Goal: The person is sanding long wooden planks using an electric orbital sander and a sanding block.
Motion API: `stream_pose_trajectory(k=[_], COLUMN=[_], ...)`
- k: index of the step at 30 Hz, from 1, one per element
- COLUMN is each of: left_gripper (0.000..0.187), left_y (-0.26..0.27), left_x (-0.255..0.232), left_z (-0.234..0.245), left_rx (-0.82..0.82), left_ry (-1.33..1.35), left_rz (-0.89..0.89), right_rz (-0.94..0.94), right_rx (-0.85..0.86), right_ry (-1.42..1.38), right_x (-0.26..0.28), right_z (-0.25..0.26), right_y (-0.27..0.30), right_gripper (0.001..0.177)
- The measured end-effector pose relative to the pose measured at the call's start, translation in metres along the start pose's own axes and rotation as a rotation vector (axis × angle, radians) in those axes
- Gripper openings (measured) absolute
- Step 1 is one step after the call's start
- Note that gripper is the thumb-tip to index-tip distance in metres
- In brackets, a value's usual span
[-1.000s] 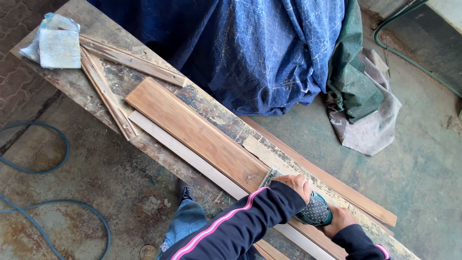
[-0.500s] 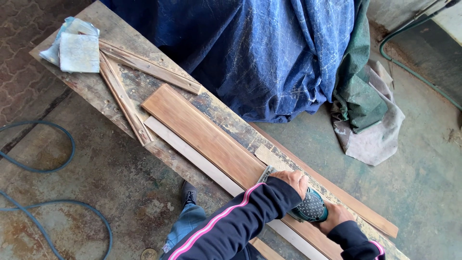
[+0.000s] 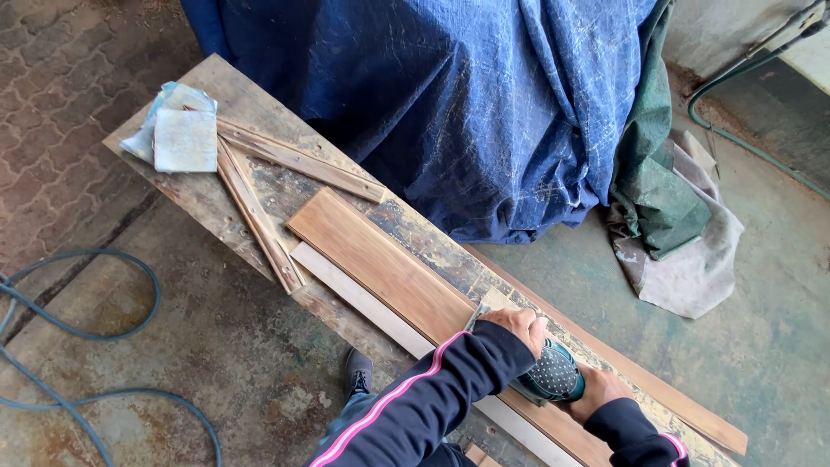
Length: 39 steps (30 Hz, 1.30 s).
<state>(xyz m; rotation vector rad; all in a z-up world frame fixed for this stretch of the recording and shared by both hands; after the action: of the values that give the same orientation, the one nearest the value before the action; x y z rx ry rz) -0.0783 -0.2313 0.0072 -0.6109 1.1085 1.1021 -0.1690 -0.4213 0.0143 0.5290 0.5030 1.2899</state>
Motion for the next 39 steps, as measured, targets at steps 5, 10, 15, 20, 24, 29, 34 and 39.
stream_pose_trajectory(k=[5,10,15,20,24,29,34,39], left_gripper=[0.034,0.036,0.035,0.036,0.036,0.034,0.037,0.038], left_y=[-0.006,-0.011,-0.018,-0.025,-0.03,-0.039,-0.047,-0.054], left_x=[0.001,0.013,0.021,0.035,0.041,0.056,0.064,0.076], left_z=[0.027,0.048,0.076,0.099,0.121,0.14,0.165,0.194], left_rx=[-0.017,-0.04,-0.03,-0.055,-0.084,-0.073,-0.132,-0.152], left_ry=[-0.011,0.014,-0.003,-0.045,-0.027,-0.044,-0.038,-0.039], left_rz=[-0.027,-0.056,-0.03,-0.029,-0.039,-0.025,-0.057,-0.058], right_rz=[0.016,-0.014,-0.02,0.002,0.046,0.037,0.058,0.052], right_rx=[0.006,0.076,0.084,0.049,0.005,-0.008,-0.029,-0.018], right_ry=[0.008,0.036,-0.003,-0.037,-0.057,-0.067,-0.074,-0.045], right_x=[0.022,0.058,0.076,0.103,0.12,0.142,0.174,0.203], right_z=[0.009,0.033,0.028,0.035,0.038,0.043,0.059,0.072], right_y=[-0.008,-0.007,-0.021,-0.028,-0.038,-0.048,-0.048,-0.057], right_gripper=[0.057,0.059,0.056,0.053,0.052,0.054,0.054,0.054])
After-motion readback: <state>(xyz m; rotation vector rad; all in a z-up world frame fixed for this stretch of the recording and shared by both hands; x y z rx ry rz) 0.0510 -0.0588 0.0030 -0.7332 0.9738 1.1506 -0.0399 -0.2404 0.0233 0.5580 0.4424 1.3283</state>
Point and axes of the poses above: each hand's wrist, its own y-axis away from the middle knuckle, its own z-axis out of the back of the hand, x = y × z, the point moved 4 cm from there along -y, towards the middle knuckle, and after that the axes turned 10 degrees about y, right-handed, at the moved point
